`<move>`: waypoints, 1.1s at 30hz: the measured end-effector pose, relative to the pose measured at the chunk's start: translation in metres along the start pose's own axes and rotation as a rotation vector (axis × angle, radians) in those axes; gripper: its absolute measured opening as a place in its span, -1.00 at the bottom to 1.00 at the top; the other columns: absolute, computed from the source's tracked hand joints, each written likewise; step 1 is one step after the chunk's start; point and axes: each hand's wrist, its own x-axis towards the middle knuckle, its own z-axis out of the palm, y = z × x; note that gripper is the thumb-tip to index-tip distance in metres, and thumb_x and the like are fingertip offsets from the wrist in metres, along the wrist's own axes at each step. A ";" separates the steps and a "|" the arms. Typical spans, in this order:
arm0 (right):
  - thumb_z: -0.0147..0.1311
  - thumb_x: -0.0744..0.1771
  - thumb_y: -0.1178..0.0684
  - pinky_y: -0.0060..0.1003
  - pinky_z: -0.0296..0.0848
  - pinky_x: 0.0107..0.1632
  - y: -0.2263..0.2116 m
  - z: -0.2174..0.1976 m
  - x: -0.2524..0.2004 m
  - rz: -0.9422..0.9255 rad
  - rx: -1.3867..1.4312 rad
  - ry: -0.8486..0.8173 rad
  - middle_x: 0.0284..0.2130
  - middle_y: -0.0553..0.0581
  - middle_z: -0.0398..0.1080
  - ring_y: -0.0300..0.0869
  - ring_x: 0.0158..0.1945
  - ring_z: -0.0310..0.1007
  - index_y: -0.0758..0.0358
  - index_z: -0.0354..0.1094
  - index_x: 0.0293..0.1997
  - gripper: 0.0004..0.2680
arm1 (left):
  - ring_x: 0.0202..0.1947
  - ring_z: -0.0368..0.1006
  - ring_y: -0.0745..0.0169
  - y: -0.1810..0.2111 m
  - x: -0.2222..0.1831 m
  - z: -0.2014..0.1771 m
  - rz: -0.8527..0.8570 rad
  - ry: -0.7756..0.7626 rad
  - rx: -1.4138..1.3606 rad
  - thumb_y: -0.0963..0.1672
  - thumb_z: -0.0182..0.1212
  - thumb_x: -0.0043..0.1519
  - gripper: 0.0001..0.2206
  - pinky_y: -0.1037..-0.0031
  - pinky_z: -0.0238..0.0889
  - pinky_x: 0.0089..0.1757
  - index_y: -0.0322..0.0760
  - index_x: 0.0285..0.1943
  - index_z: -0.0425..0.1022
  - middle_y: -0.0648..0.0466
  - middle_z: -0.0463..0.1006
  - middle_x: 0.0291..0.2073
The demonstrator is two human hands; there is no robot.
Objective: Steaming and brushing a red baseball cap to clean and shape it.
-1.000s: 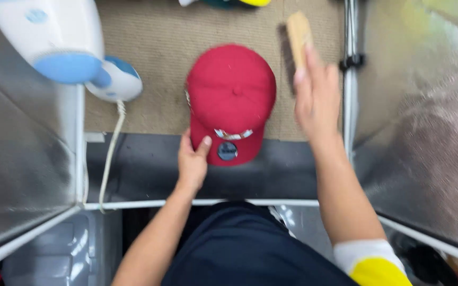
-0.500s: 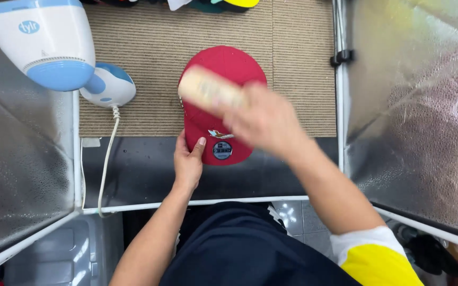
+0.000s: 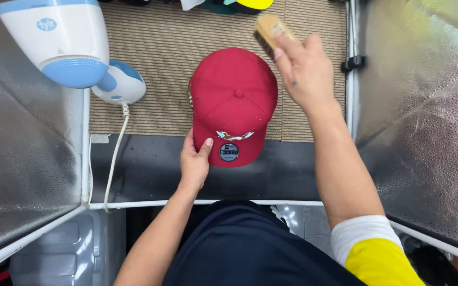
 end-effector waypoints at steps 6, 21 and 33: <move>-0.09 0.45 -0.21 0.07 0.51 -0.14 -0.011 0.017 -0.013 -0.099 0.061 -0.028 -0.19 0.22 0.37 0.25 -0.15 0.52 -0.20 0.44 0.27 -0.73 | 0.23 0.42 -0.15 -0.003 0.005 0.003 0.023 0.039 0.142 -0.11 0.29 0.30 -0.47 0.06 0.28 0.15 -0.20 0.48 0.28 -0.21 0.54 0.16; 0.00 0.42 -0.14 -0.03 0.48 -0.21 -0.027 0.048 -0.143 0.175 -0.014 0.279 -0.12 0.22 0.34 0.15 -0.16 0.48 -0.04 0.33 0.36 -0.68 | 0.12 0.49 -0.05 0.004 -0.006 0.013 0.041 0.103 0.102 -0.12 0.33 0.27 -0.49 0.10 0.32 0.10 -0.17 0.44 0.34 -0.15 0.58 0.06; -0.12 0.45 0.00 0.27 0.20 0.32 -0.034 0.080 -0.175 0.526 0.410 0.148 0.26 0.65 0.14 0.49 0.35 0.14 0.20 -0.20 0.59 -0.52 | 0.07 0.49 -0.06 0.004 -0.006 0.012 0.083 0.088 0.037 -0.16 0.31 0.30 -0.51 0.10 0.37 0.04 -0.20 0.44 0.34 -0.19 0.57 0.05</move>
